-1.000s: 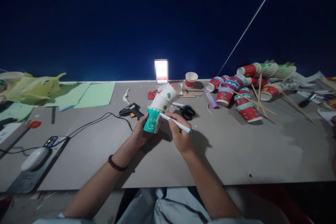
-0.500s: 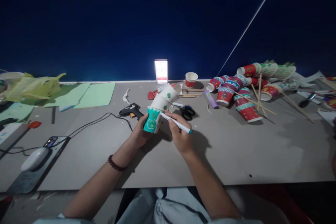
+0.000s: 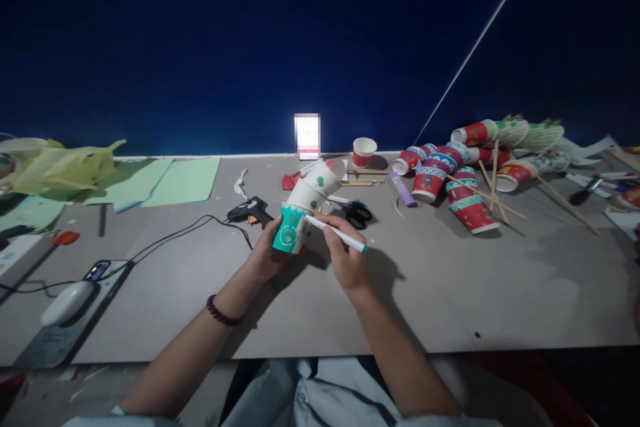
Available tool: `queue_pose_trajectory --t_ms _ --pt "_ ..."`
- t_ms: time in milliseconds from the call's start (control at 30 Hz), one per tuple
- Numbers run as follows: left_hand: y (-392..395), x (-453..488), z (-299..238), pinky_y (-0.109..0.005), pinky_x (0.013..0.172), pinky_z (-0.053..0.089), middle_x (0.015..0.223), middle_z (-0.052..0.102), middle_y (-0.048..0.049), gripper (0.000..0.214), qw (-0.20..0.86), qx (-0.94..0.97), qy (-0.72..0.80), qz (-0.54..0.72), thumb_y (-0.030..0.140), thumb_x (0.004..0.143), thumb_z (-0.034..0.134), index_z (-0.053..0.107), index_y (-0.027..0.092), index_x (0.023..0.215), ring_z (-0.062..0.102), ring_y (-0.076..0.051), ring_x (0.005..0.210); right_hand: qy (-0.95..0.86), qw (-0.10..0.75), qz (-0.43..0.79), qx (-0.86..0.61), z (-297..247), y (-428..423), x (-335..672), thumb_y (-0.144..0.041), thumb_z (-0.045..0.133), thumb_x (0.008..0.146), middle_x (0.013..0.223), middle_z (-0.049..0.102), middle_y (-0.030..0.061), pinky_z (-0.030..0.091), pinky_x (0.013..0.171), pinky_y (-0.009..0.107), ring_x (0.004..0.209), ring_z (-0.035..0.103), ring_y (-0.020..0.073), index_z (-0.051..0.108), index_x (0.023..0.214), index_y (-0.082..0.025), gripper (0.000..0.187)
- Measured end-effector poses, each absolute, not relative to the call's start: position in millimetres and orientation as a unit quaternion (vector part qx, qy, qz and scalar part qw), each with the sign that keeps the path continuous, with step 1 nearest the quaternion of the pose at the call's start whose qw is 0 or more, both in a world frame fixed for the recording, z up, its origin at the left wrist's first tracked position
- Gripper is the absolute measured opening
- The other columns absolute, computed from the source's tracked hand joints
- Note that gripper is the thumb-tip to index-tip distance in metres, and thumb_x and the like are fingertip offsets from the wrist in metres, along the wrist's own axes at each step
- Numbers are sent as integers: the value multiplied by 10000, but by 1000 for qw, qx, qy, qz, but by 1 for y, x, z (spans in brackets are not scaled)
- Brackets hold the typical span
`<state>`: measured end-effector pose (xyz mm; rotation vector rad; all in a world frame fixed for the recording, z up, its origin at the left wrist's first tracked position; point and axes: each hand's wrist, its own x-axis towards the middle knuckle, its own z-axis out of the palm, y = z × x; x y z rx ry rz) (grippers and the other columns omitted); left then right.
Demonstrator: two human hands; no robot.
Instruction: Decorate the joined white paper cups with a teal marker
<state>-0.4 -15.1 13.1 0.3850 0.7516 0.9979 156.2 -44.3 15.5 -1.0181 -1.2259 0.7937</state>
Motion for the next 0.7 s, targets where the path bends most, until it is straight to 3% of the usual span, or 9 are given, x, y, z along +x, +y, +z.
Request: queue_pose_trajectory --t_ms 267,467,700 --pt "-15 -1 12 -287 597 480 815 722 -87 343 790 170 365 463 408 852 588 696 115 992 659 -202 707 -543 619 335 -459 16 -45 157 -293 566 901 1046 766 23 531 907 363 1019 692 226 731 995 -268 192" --pt "-15 -1 12 -286 585 488 812 723 -82 325 791 166 370 458 403 874 557 697 119 947 655 -193 699 -537 626 364 -434 16 -45 156 -295 584 887 1088 763 23 509 977 392 1072 685 240 743 930 -259 169" --pt "-16 -1 14 -282 593 481 812 723 -91 323 789 169 363 467 410 854 596 699 116 942 662 -202 707 -540 615 344 -460 17 -45 156 -312 566 901 1063 762 25 533 924 377 1040 687 231 728 1009 -276 197"
